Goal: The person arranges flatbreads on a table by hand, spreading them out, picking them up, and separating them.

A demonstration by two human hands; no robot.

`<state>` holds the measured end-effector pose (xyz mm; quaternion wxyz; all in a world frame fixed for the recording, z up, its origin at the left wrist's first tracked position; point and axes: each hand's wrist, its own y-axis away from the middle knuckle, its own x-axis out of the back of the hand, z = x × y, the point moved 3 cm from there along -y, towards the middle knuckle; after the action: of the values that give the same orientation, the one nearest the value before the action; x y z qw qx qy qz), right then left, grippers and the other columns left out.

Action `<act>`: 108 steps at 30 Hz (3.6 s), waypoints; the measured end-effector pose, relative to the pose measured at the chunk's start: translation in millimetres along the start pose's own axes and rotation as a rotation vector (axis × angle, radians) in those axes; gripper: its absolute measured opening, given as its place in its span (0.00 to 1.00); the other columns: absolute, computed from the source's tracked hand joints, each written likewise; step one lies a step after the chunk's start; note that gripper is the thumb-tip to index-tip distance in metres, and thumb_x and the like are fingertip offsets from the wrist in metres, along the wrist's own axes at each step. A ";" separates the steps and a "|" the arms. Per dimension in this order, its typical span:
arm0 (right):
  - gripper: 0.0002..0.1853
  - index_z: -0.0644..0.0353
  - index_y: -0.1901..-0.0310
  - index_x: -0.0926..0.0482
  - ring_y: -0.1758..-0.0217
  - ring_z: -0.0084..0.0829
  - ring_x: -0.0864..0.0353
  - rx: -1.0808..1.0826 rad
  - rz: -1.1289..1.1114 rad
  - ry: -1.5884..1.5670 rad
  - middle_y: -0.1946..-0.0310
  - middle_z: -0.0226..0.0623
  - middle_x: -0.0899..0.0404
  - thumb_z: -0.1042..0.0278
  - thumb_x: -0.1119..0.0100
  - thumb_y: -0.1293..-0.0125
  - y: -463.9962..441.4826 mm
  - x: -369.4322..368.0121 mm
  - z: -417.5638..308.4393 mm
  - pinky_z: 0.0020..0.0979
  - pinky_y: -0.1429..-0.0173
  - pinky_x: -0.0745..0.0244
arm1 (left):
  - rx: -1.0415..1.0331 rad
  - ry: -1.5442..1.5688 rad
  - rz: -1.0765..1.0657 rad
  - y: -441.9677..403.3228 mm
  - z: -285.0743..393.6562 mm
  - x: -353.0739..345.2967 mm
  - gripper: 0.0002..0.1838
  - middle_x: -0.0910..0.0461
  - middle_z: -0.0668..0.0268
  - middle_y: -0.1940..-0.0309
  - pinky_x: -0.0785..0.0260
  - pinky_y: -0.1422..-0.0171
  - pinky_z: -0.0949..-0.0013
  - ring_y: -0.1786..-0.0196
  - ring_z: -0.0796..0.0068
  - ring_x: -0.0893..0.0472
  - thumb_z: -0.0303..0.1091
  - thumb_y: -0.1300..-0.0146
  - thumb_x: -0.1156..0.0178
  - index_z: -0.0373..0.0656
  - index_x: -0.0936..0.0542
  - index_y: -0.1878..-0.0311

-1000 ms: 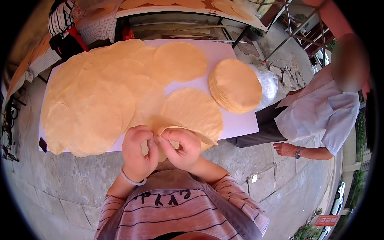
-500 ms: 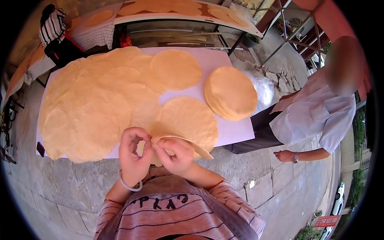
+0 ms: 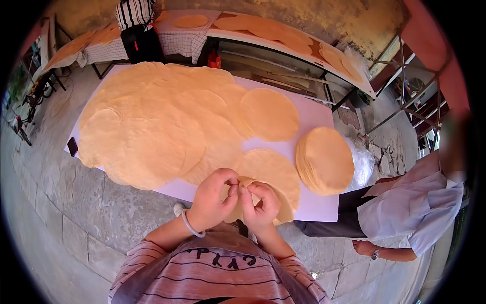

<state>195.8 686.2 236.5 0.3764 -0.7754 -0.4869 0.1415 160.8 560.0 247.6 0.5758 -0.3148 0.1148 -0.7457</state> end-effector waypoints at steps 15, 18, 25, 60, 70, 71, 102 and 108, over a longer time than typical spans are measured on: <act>0.07 0.67 0.66 0.25 0.68 0.28 0.23 -0.039 -0.053 -0.001 0.69 0.40 0.22 0.80 0.37 0.46 -3.0 -15.2 10.7 0.24 0.62 0.27 | -0.185 -0.254 0.161 -9.1 3.5 7.6 0.18 0.26 0.58 0.74 0.32 0.73 0.64 0.75 0.60 0.25 0.17 0.52 0.42 0.38 0.30 0.56; 0.07 0.67 0.65 0.25 0.67 0.26 0.23 -0.043 -0.056 -0.012 0.67 0.40 0.22 0.80 0.37 0.45 -3.3 -16.0 10.9 0.24 0.61 0.27 | -0.187 -0.276 0.176 -9.2 3.7 7.5 0.17 0.26 0.59 0.73 0.32 0.73 0.65 0.75 0.61 0.25 0.17 0.53 0.42 0.39 0.29 0.58; 0.07 0.66 0.68 0.24 0.71 0.33 0.20 -0.081 -0.014 -0.044 0.71 0.42 0.20 0.80 0.36 0.47 -7.9 -19.7 9.1 0.27 0.66 0.26 | -0.128 -0.299 0.166 -7.0 1.9 8.9 0.15 0.26 0.59 0.73 0.32 0.71 0.67 0.74 0.62 0.25 0.14 0.55 0.43 0.39 0.28 0.62; 0.05 0.58 0.57 0.37 0.70 0.14 0.35 -0.322 0.132 -0.292 0.67 0.28 0.30 0.71 0.54 0.31 -78.4 25.6 94.5 0.17 0.69 0.37 | 0.575 0.246 -0.038 98.5 -81.7 34.5 0.08 0.28 0.71 0.73 0.36 0.69 0.80 0.71 0.85 0.29 0.17 0.50 0.49 0.40 0.27 0.67; 0.17 0.66 0.53 0.29 0.64 0.32 0.18 -1.232 -0.615 -0.111 0.62 0.43 0.21 0.59 0.47 0.34 167.1 32.0 184.4 0.31 0.63 0.23 | 0.457 0.179 -0.258 95.8 -84.8 6.0 0.07 0.28 0.65 0.72 0.33 0.68 0.75 0.72 0.76 0.27 0.19 0.50 0.46 0.39 0.27 0.66; 0.16 0.66 0.55 0.28 0.63 0.33 0.18 -1.154 -0.586 -0.059 0.63 0.43 0.21 0.60 0.47 0.35 167.3 36.2 183.3 0.31 0.62 0.24 | 0.443 0.168 -0.299 92.3 -82.7 2.6 0.07 0.28 0.64 0.72 0.33 0.68 0.75 0.72 0.75 0.27 0.19 0.50 0.46 0.39 0.27 0.66; 0.23 0.59 0.48 0.31 0.40 0.52 0.34 -0.802 -0.897 0.771 0.41 0.52 0.35 0.55 0.44 0.42 144.3 1.3 188.9 0.49 0.49 0.30 | 0.373 0.154 -0.423 91.9 -116.6 -26.1 0.05 0.25 0.67 0.76 0.31 0.66 0.77 0.73 0.82 0.26 0.18 0.48 0.44 0.36 0.26 0.67; 0.32 0.55 0.37 0.42 0.33 0.68 0.52 -0.914 -0.842 0.905 0.33 0.56 0.52 0.52 0.48 0.42 208.4 16.8 214.8 0.68 0.42 0.44 | 0.376 0.117 -0.449 89.2 -119.9 -27.8 0.04 0.23 0.61 0.75 0.29 0.67 0.73 0.73 0.73 0.22 0.19 0.49 0.43 0.35 0.25 0.68</act>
<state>213.2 746.0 -56.7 0.2031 -0.5854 -0.5495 -0.5604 162.7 535.3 97.6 0.4373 -0.1766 -0.0646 -0.8794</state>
